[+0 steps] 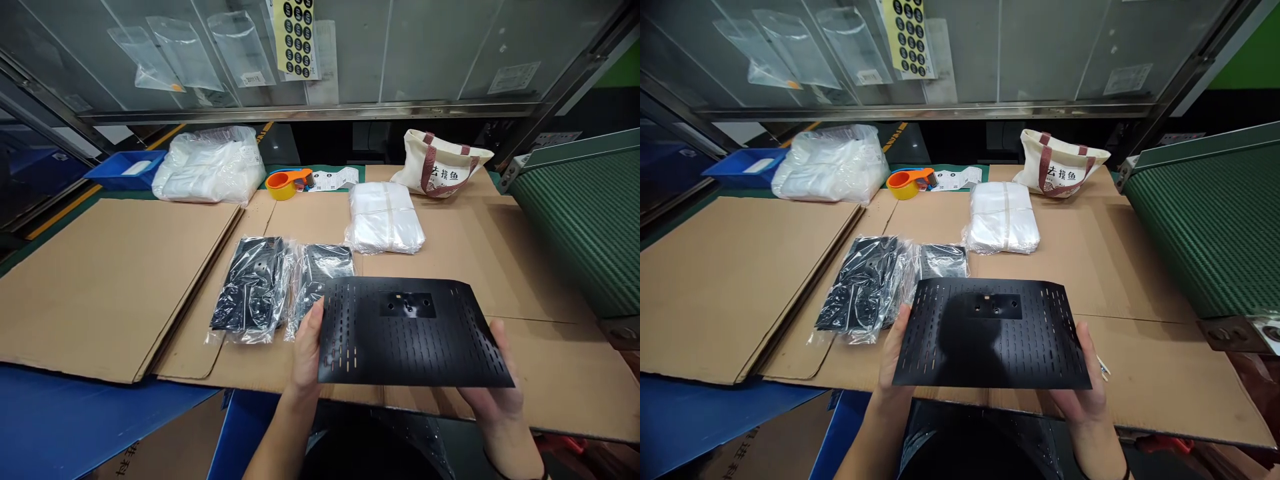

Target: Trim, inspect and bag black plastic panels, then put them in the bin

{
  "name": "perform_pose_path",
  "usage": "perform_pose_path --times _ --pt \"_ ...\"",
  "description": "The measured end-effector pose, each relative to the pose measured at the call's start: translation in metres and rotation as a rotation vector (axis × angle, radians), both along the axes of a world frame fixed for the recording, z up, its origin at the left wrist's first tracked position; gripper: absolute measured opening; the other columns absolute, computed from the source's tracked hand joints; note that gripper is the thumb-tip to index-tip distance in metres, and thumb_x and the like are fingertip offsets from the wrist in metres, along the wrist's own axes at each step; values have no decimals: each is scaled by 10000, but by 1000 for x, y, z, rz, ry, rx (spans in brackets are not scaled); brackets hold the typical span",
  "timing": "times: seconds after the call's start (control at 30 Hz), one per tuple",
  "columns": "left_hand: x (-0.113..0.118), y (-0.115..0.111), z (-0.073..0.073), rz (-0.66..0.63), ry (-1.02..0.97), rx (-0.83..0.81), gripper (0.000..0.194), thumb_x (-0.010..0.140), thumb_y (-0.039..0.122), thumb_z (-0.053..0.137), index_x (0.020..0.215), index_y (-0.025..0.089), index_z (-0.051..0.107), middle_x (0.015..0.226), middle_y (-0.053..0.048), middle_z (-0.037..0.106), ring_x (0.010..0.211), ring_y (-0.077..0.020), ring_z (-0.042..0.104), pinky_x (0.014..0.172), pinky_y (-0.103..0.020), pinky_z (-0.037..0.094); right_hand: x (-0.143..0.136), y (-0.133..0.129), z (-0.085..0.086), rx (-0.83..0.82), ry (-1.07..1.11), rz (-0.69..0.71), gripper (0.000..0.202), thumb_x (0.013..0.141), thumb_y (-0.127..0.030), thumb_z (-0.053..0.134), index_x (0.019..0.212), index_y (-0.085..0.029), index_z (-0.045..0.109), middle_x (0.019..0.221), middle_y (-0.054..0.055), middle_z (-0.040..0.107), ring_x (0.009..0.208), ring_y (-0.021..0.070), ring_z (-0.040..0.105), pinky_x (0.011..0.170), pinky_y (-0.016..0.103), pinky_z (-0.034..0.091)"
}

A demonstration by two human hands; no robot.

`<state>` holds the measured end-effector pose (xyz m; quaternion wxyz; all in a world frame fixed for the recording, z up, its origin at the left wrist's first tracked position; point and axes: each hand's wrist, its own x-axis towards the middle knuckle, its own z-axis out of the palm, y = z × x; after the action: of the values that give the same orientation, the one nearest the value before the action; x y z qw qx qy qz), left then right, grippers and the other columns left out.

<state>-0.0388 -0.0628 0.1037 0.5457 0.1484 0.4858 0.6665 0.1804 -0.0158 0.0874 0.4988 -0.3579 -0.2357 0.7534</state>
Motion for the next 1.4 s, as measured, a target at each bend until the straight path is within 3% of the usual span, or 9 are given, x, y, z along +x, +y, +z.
perform_pose_path --times 0.3,0.5,0.6,0.67,0.73,0.83,0.9,1.1,1.4 --pt "-11 1 -2 60 275 31 360 800 517 669 892 170 693 790 -4 646 676 -125 566 619 -215 470 -4 -4 9 117 -99 14 380 707 -665 674 746 -299 772 621 36 735 1002 319 701 1032 555 443" --pt "-37 -3 -15 -15 413 -19 381 817 516 656 983 177 705 902 -35 686 847 -191 622 683 -240 487 -12 -8 13 123 -100 49 306 704 -583 727 745 -282 766 582 8 722 919 278 729 974 462 520" --pt "-44 -5 -21 8 529 -50 428 812 542 651 1045 186 701 1024 -57 693 1011 -236 615 834 -285 490 -14 -12 10 166 -175 73 308 782 -548 677 869 -267 768 779 26 769 955 264 719 956 435 534" --pt "-41 -6 -22 63 628 -19 448 845 559 600 1101 202 688 1164 -66 661 1163 -250 556 989 -317 429 -13 -14 7 301 -329 75 284 857 -471 626 1018 -267 740 979 42 764 992 253 708 928 419 550" --pt "-33 -7 -19 116 692 68 520 878 610 509 1197 224 649 1318 -66 585 1304 -256 450 1112 -338 318 -11 -16 4 608 -544 55 292 896 -347 597 1170 -282 676 1120 50 728 1043 251 687 920 421 553" --pt "-16 -9 -12 142 577 178 682 841 692 482 1358 249 519 1430 -72 496 1363 -290 388 1151 -390 280 -9 -15 1 1102 -852 -71 440 911 -189 532 1323 -342 552 1248 27 667 1169 255 610 1009 500 475" --pt "-6 -10 -7 157 463 222 707 815 652 568 1396 261 467 1443 -73 487 1354 -299 407 1133 -401 326 -10 -14 0 1216 -996 -198 520 921 -172 486 1393 -388 457 1384 -7 565 1291 255 503 1080 552 382" --pt "16 -11 -5 248 458 356 560 822 364 663 1356 318 499 1516 -7 399 1431 -270 284 1172 -380 280 -22 -20 -7 853 -1075 -314 658 944 -309 467 1525 -364 164 1613 -5 159 1475 289 165 1164 609 176" --pt "25 -14 -11 198 554 366 638 817 262 656 1410 341 435 1550 2 343 1421 -252 312 1158 -347 305 -14 -14 -6 793 -1034 -304 713 919 -421 523 1531 -347 166 1608 -11 170 1481 278 140 1207 515 85"
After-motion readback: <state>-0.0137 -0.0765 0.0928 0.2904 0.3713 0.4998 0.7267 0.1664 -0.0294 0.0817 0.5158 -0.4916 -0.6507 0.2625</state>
